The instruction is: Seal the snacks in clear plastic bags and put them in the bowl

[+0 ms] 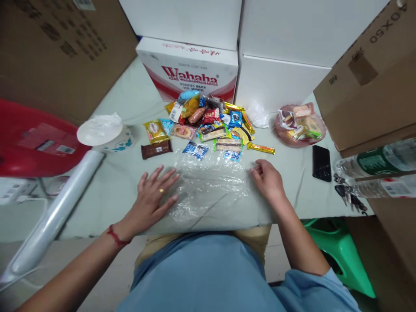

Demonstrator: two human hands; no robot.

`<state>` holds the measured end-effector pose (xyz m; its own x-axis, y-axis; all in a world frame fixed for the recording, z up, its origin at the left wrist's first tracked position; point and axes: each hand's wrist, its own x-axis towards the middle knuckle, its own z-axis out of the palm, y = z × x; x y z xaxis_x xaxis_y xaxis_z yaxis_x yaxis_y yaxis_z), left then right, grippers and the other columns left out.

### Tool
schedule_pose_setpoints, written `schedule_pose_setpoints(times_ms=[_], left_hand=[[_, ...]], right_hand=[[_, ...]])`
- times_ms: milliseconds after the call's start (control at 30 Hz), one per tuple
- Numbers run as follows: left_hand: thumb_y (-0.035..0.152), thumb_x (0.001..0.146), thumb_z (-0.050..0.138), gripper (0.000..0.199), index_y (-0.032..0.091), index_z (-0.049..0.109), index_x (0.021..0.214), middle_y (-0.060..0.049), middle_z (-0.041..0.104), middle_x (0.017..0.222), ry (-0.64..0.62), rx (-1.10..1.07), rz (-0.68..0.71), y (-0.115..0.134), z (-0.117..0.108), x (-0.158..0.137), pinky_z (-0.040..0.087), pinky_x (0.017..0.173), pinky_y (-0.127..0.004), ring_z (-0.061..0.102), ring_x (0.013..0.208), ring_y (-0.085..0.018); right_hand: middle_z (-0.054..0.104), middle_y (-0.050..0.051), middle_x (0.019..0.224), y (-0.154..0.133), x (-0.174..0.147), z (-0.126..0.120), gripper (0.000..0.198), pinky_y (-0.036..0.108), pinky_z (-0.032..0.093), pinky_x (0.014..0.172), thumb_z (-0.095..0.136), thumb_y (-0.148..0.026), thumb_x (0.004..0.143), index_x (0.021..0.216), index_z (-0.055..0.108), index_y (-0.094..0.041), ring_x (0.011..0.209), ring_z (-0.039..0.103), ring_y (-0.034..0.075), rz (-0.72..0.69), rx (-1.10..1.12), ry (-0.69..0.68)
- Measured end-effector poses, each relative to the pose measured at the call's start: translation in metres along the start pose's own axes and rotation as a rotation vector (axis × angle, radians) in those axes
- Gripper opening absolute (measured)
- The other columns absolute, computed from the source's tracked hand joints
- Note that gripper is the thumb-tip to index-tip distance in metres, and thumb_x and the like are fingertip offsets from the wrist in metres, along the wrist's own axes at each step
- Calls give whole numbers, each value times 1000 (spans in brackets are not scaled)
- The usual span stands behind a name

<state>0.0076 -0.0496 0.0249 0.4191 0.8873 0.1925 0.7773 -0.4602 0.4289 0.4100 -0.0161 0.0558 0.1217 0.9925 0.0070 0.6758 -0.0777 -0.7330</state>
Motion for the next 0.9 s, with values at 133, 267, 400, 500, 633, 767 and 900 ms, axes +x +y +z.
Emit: schedule_pose_setpoints(times_ms=[133,267,400,500,633,767,900], left_hand=[[31,107,42,47,30,56,153,-10,59,158,125,82,-16,18,11,15,14,132,-62,40,158,-29],[36,108,42,53,32,47,160,-12,44,169,0,212,-65,16,31,18,7,130,-69,40,158,-33],[41,107,45,56,36,42,163,-10,38,172,-73,243,-100,8,39,5,6,128,-73,38,159,-35],[39,107,46,57,36,41,163,-8,36,173,-59,234,-104,8,39,-2,7,129,-72,36,160,-34],[39,107,46,56,34,42,163,-8,34,173,-42,224,-99,10,39,-2,6,129,-74,36,159,-34],[39,107,47,55,32,45,162,-8,36,173,-42,217,-93,9,39,-1,7,129,-74,37,159,-35],[39,106,48,55,34,46,161,-7,37,172,-34,204,-101,9,38,-2,9,129,-73,37,159,-34]], right_hand=[[72,14,126,-19,-22,22,31,46,62,94,56,-37,106,130,69,-24,114,69,28,-417,-112,-31],[54,15,160,-9,-51,43,44,57,49,120,59,-34,106,149,60,-24,149,51,32,-661,-220,-396],[55,11,161,12,-60,16,39,52,49,121,58,-32,107,145,64,-27,149,52,29,-584,-202,-555],[71,9,140,4,-34,-8,27,44,59,108,55,-32,108,126,74,-27,129,68,25,-495,-138,-554],[77,10,114,-42,44,6,25,45,60,94,52,-30,107,114,75,-23,105,73,27,-556,-267,-332],[69,13,130,-105,137,66,32,54,52,104,50,-24,103,129,70,-23,121,61,34,-701,-448,-44],[49,12,160,-155,206,122,42,61,43,112,48,-23,104,144,60,-25,140,42,39,-837,-569,-36]])
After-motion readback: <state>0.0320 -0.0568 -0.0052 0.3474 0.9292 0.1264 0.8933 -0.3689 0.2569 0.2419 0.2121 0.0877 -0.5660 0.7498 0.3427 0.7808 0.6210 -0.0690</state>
